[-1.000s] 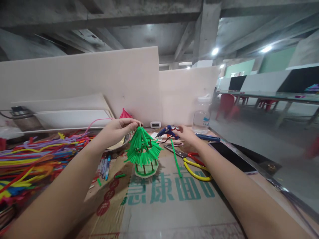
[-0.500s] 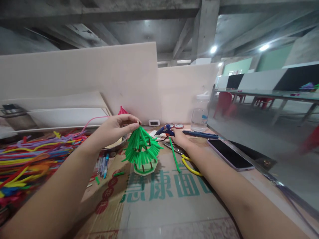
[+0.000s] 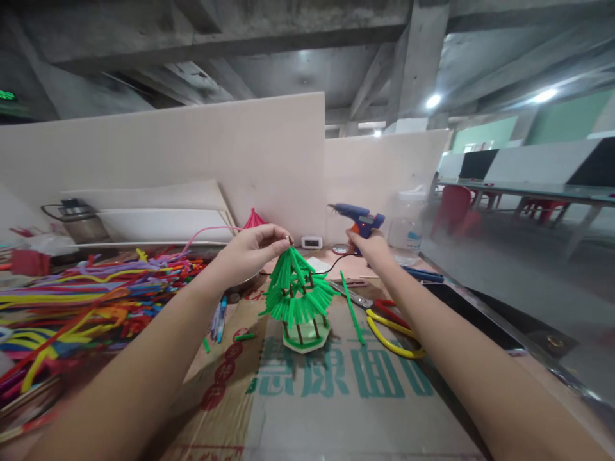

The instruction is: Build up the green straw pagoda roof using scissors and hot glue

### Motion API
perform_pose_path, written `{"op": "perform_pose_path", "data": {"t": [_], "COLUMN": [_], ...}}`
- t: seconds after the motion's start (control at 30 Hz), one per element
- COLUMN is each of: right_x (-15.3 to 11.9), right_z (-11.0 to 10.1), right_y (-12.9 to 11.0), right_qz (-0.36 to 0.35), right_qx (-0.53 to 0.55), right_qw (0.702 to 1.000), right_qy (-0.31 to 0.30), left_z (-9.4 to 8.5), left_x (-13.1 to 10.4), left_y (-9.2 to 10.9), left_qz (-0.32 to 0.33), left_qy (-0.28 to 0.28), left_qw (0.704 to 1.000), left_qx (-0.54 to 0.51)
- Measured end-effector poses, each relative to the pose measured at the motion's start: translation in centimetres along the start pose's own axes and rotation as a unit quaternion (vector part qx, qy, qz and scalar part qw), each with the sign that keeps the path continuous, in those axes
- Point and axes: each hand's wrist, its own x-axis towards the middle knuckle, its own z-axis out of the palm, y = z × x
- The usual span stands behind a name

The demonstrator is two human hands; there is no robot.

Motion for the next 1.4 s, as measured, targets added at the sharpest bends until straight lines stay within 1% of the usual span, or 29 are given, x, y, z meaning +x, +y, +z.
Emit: {"op": "perform_pose_path", "data": {"t": [0.1,0.17,0.2,0.3,0.33,0.4,0.53,0.63,0.77,0.97,1.07,1.17,1.23,1.33,1.4], "right_x": [-0.2,-0.7,-1.0,-2.0,-2.3,-2.9,-3.8,-4.1,-4.3,-4.5,-4.6,-4.4,-4.3,-4.1,-3.8], "right_z": [-1.5,-2.3,-2.6,-3.2,-3.2,-3.3,-3.2,-3.0,-2.7,-2.5,-2.4,-2.4,-2.6,-3.1,-3.4], "right_y": [-3.2,-5.0,-5.7,-7.3,-7.7,-8.5,-9.7,-10.2,-10.5,-10.4,-10.3,-10.3,-10.3,-10.1,-9.6], "right_qz": [-0.046,-0.077,-0.096,-0.138,-0.144,-0.152,-0.193,-0.212,-0.221,-0.208,-0.189,-0.194,-0.205,-0.203,-0.198], "right_qx": [0.083,0.126,0.149,0.194,0.194,0.172,0.104,0.066,0.064,0.047,0.06,0.075,0.058,0.029,0.037], "right_qw": [0.995,0.989,0.983,0.961,0.956,0.953,0.951,0.945,0.934,0.942,0.939,0.93,0.932,0.945,0.951], "right_qy": [-0.002,-0.022,-0.045,-0.141,-0.168,-0.197,-0.22,-0.239,-0.273,-0.26,-0.281,-0.305,-0.293,-0.253,-0.237], "left_z": [-0.3,-0.7,-0.9,-1.4,-1.5,-1.6,-1.8,-1.9,-1.8,-1.5,-1.3,-1.4,-1.5,-1.5,-1.3], "left_x": [0.1,0.2,0.2,0.3,0.3,0.3,0.4,0.3,0.3,0.5,0.6,0.6,0.5,0.4,0.4], "left_y": [-0.3,-0.5,-0.7,-1.1,-1.2,-1.4,-1.3,-1.1,-1.2,-2.2,-2.5,-2.6,-2.6,-2.5,-2.4], "left_qz": [0.003,0.002,0.001,-0.002,-0.005,-0.013,-0.025,-0.032,-0.033,-0.031,-0.035,-0.032,-0.031,-0.033,-0.031], "left_qy": [0.018,0.025,0.026,0.032,0.036,0.046,0.065,0.064,0.066,0.062,0.046,0.044,0.048,0.043,0.039], "left_qw": [1.0,1.0,1.0,0.999,0.999,0.999,0.997,0.997,0.997,0.998,0.998,0.998,0.998,0.998,0.999], "left_qx": [0.001,0.005,0.008,0.015,0.014,0.004,-0.019,-0.018,-0.008,0.014,0.003,0.005,0.009,0.016,0.022]}}
